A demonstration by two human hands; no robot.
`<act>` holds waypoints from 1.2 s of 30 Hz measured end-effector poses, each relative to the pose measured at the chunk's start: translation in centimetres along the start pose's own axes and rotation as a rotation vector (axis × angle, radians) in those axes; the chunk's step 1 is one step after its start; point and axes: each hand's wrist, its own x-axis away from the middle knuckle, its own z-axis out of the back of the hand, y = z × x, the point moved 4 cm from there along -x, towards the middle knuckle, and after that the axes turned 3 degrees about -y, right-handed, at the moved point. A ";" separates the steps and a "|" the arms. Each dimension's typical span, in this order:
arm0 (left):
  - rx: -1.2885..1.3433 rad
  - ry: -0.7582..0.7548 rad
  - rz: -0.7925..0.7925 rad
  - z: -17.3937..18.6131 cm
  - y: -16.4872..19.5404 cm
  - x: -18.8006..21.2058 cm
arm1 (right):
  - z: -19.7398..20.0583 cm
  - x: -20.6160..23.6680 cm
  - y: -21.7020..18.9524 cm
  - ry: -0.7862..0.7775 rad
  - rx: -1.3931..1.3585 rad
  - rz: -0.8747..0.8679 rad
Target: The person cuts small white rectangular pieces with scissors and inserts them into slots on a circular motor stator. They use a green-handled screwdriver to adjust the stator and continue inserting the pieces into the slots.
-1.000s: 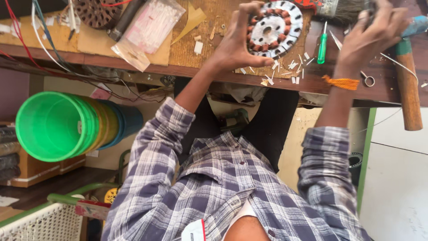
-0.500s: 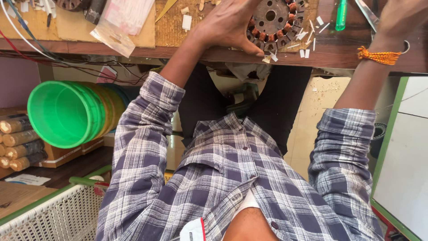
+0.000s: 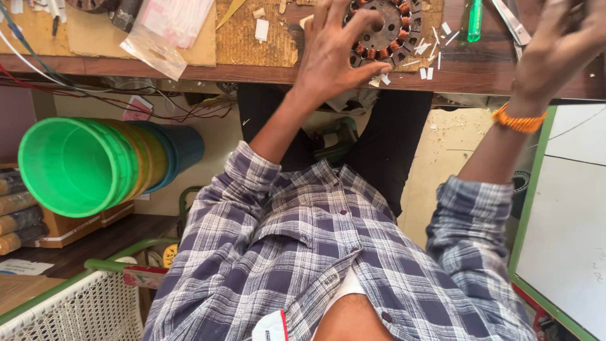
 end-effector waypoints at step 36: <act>0.100 0.062 -0.215 2.6 -1.8 1.2 | 1.1 1.1 -4.6 -0.277 0.531 0.218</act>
